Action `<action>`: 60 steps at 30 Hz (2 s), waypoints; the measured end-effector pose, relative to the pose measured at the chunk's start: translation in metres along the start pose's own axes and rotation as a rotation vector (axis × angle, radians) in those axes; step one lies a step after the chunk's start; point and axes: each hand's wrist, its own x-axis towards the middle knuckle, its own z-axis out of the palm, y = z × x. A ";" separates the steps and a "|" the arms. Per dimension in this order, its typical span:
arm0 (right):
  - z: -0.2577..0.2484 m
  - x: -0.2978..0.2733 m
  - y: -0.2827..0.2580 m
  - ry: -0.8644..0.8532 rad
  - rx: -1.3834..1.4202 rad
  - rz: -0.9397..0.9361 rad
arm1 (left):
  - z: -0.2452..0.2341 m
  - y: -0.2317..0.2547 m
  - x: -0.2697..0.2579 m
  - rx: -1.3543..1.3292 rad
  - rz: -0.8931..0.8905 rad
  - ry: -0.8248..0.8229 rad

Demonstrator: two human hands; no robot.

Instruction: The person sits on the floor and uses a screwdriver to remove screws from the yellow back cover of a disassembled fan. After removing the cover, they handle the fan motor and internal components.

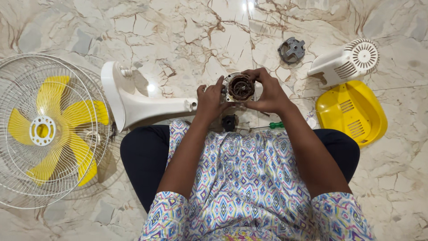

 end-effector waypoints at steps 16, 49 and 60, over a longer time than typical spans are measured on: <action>0.015 -0.007 -0.018 0.180 -0.365 0.047 | 0.001 -0.004 0.002 0.002 0.019 -0.008; 0.030 -0.002 -0.025 -0.047 -0.567 0.256 | 0.011 -0.007 -0.003 0.390 0.294 0.161; 0.033 -0.014 -0.004 -0.067 -0.545 0.179 | 0.011 -0.007 -0.005 0.422 0.309 0.097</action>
